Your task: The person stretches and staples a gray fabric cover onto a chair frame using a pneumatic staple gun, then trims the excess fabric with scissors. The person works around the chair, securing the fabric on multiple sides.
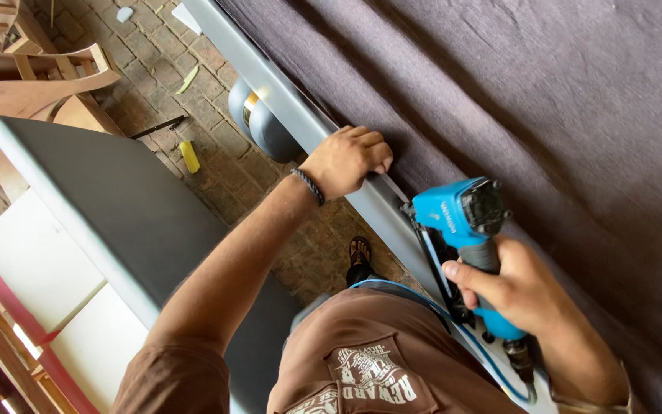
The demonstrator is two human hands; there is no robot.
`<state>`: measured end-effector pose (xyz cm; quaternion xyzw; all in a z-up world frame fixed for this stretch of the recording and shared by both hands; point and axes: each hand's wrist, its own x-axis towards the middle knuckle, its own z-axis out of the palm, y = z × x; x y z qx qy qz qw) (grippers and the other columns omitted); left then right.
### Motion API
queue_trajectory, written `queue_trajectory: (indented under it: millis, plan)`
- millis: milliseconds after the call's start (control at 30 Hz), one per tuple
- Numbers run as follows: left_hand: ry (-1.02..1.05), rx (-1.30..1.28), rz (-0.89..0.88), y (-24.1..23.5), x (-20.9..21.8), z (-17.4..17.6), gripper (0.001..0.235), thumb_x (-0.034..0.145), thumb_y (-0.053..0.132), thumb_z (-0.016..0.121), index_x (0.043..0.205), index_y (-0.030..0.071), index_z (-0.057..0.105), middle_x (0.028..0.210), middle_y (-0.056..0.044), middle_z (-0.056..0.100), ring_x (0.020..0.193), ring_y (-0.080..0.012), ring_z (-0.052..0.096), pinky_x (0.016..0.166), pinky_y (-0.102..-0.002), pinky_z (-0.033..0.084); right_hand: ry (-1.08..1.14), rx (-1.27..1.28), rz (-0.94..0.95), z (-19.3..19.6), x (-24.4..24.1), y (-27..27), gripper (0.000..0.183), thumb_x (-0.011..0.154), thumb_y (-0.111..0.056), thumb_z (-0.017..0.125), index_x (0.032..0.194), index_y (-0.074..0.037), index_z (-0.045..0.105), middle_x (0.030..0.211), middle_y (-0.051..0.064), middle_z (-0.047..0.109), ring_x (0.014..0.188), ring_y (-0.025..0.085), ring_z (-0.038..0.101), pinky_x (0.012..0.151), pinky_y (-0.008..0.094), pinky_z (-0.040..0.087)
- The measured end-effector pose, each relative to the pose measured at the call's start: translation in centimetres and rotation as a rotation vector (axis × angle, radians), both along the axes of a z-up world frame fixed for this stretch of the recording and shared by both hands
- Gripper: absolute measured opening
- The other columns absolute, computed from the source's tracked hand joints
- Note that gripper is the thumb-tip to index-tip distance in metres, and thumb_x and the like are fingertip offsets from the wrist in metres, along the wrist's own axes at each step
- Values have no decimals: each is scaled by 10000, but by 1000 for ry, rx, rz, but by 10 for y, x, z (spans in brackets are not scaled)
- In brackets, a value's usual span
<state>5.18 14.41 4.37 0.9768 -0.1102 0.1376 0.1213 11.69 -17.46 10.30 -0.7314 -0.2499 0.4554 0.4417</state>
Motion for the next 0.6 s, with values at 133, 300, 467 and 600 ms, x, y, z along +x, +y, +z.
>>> queue_trajectory:
  millis: [133, 300, 467, 600]
  plan:
    - [-12, -174, -127, 10, -13, 10, 336, 703, -59, 716, 972, 141, 735, 1047, -13, 704, 1071, -238, 659, 951, -386, 542, -47, -144, 34, 5, -5, 11, 296, 790, -331, 738, 726, -48, 679, 526, 64, 668, 486, 162, 653, 497, 329, 536]
    - [-18, -308, -143, 22, -26, 16, 288, 703, -13, 795, 930, 162, 771, 1082, -12, 713, 1103, -233, 668, 966, -397, 529, -105, -198, 33, 13, -6, 25, 337, 801, -364, 737, 702, -43, 708, 527, 69, 688, 494, 162, 655, 515, 328, 527]
    - [-16, -363, -115, 25, -23, 10, 367, 674, -58, 759, 950, 181, 800, 1113, -11, 730, 1104, -229, 672, 941, -382, 542, -101, -324, -7, 23, -4, 43, 328, 814, -356, 770, 748, -44, 694, 551, 80, 679, 512, 170, 660, 528, 344, 531]
    - [-38, -399, -138, 35, -24, 3, 360, 720, -93, 735, 980, 150, 790, 1150, -2, 733, 1136, -221, 673, 983, -377, 550, -185, -415, -23, 25, -14, 51, 335, 810, -351, 785, 771, -30, 701, 564, 93, 705, 530, 183, 686, 551, 348, 547]
